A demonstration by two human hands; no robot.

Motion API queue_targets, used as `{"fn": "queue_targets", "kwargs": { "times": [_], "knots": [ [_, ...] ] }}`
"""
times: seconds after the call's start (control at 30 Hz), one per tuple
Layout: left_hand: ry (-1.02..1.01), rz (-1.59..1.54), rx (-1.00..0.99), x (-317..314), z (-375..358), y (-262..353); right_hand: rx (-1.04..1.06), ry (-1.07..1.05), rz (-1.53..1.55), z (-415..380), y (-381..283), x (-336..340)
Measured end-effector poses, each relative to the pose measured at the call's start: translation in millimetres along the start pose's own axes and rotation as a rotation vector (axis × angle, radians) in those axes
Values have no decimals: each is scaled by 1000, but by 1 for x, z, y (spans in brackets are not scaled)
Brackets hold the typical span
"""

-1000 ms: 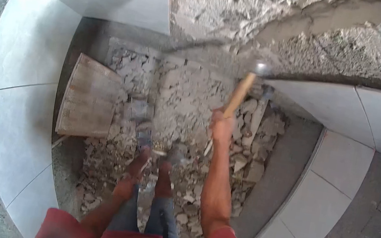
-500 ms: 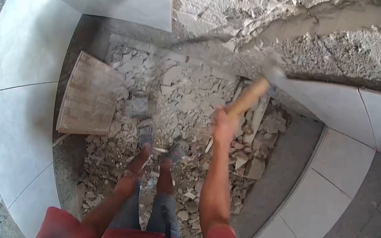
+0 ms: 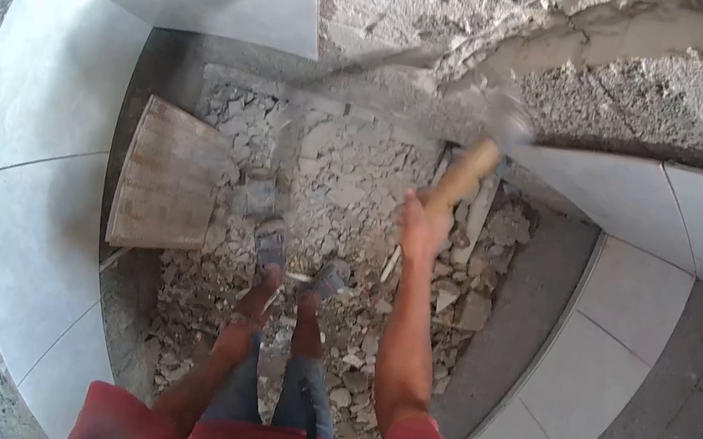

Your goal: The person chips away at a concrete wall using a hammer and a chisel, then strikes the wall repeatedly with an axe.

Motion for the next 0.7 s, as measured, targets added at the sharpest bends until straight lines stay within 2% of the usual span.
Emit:
{"fn": "queue_targets", "kwargs": {
  "times": [0.03, 0.07, 0.13, 0.2, 0.27, 0.3, 0.33, 0.37, 0.43, 0.5, 0.57, 0.6, 0.67, 0.7],
  "knots": [
    [-20, -30, 10, 12, 12, 4, 18, 4, 8, 10, -9, -2],
    [-23, -31, 13, 4, 12, -2, 182, 45, 113, 11, -28, 1],
    [100, 26, -30, -1, 12, -9, 510, 125, 325, 9, -58, 10],
    [73, 65, 5, -9, 11, -15, 840, 215, 545, -2, -76, 21],
    [54, 103, 44, -2, 8, -9, 528, 270, -98, 31, 51, -58],
    [49, 28, 50, 6, 5, -2, 20, -12, 12, 50, 104, -87],
    [48, -39, 55, 14, 4, -2, -485, -289, 133, 36, 149, -121],
    [56, -28, 46, 21, 9, -6, -478, -280, 144, 33, 134, -114],
    [40, 36, -8, 13, 6, 2, -211, -123, 129, 18, 87, -58],
    [34, 65, -8, 1, 12, -9, 58, -11, 241, 3, 31, -8],
    [35, 102, -11, 4, 12, -6, 181, -25, 1344, 13, -2, 15],
    [9, 3, 57, 8, 13, -7, 186, -26, 1348, 19, -18, 12],
    [-22, -88, 131, 3, 14, -19, 893, 199, 674, -7, -92, 30],
    [-39, -98, 117, -8, 16, -27, 797, 125, 484, 19, -35, -10]
  ]
}}
Point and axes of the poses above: each hand's wrist, its own z-axis towards the middle knuckle, its own x-axis out of the back of the hand, y = z × x, the point moved 10 cm from there along z, towards the middle knuckle, and after that the axes turned 6 degrees about -z, right-handed, at the moved point
